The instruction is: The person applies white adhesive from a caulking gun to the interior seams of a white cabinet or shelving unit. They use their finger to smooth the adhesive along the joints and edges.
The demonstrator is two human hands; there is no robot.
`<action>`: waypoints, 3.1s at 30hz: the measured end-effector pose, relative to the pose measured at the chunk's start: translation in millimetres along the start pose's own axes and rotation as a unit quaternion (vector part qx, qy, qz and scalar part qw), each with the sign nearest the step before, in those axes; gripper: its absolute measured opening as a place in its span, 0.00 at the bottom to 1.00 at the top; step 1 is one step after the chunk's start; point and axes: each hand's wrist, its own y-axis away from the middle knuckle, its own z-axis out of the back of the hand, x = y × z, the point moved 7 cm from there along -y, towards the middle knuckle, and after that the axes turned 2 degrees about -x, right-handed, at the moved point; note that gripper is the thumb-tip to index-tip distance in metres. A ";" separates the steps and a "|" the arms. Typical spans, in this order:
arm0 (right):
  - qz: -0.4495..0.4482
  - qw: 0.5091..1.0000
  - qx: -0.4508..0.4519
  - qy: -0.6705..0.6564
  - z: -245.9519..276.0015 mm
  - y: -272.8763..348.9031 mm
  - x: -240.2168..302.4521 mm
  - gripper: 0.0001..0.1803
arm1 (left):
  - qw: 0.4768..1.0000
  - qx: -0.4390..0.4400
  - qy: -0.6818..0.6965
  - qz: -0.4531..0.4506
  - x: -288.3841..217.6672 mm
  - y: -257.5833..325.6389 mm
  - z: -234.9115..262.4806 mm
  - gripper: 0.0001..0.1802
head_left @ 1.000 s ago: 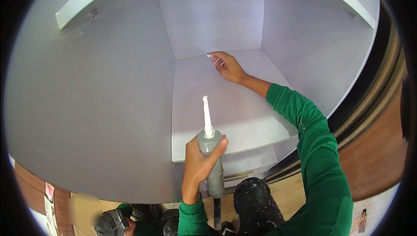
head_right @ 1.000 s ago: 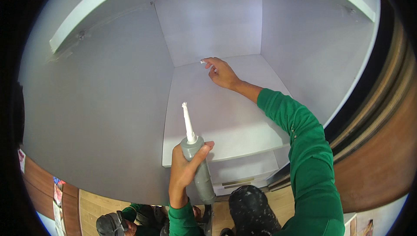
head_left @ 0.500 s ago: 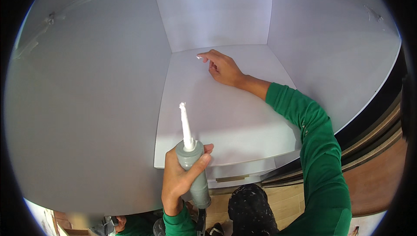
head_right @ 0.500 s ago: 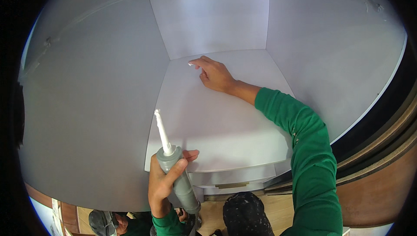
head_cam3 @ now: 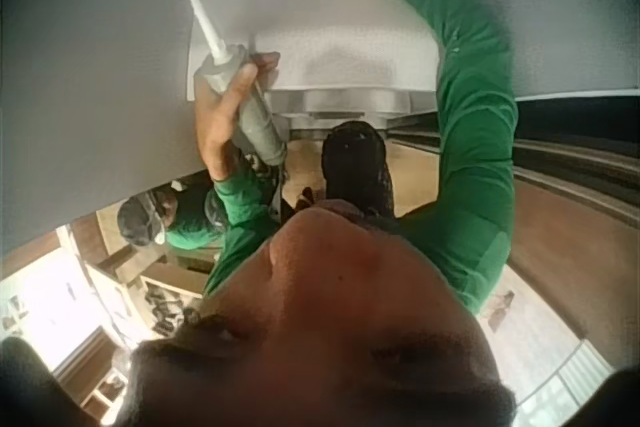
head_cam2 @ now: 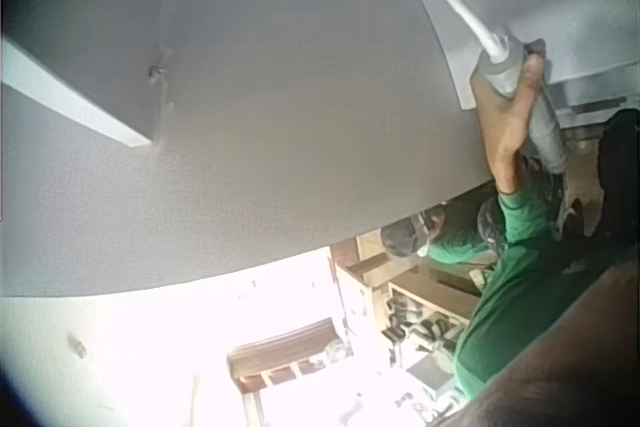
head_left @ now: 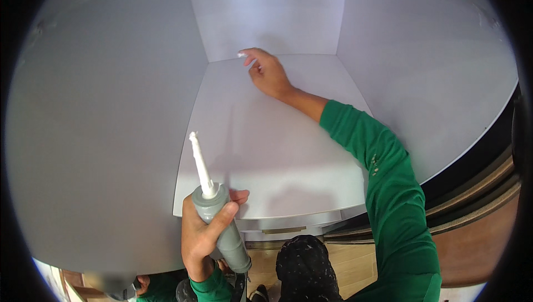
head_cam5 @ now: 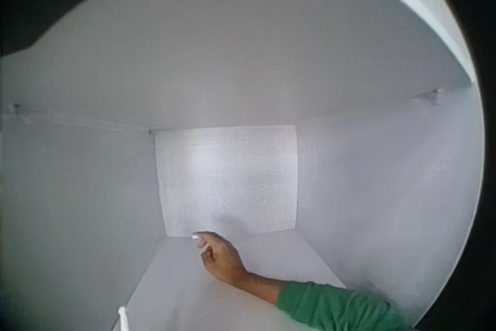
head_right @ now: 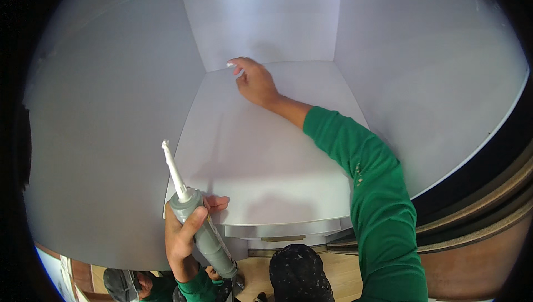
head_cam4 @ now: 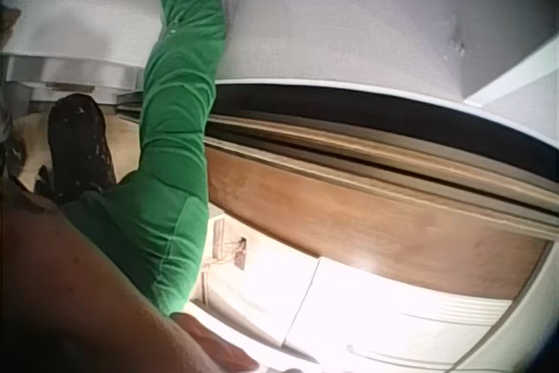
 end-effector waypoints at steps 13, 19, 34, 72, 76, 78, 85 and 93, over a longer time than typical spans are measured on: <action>0.022 0.974 0.050 0.221 24.1 -17.9 -16.9 0.31 | 1.000 0.007 0.005 -0.021 15.3 -1.2 12.3 0.20; 0.132 0.755 0.112 0.633 67.5 -104.7 10.8 0.48 | 0.997 0.033 -0.027 -0.057 3.2 -6.4 5.8 0.19; 0.192 0.383 0.084 0.900 26.4 -247.5 29.0 0.52 | 0.991 0.129 -0.027 0.006 9.2 -14.3 2.1 0.18; 0.114 0.489 0.085 0.860 129.2 -263.0 -8.8 0.58 | 0.989 0.120 -0.065 -0.048 0.3 -12.5 10.4 0.16; 0.098 0.523 0.088 0.842 173.7 -257.2 -15.5 0.57 | 0.989 0.126 -0.060 -0.053 0.6 -12.3 6.6 0.16; 0.029 0.548 0.096 0.830 171.2 -250.3 -14.4 0.55 | 0.989 0.113 -0.078 -0.054 0.5 -13.2 13.2 0.16; 0.024 0.545 0.098 0.832 159.6 -228.1 -20.8 0.50 | 0.986 0.106 -0.056 -0.112 7.3 -18.4 2.2 0.21; 0.148 0.554 0.115 0.811 8.6 -261.0 29.0 0.48 | 0.987 0.096 -0.088 -0.090 10.8 -19.8 13.1 0.24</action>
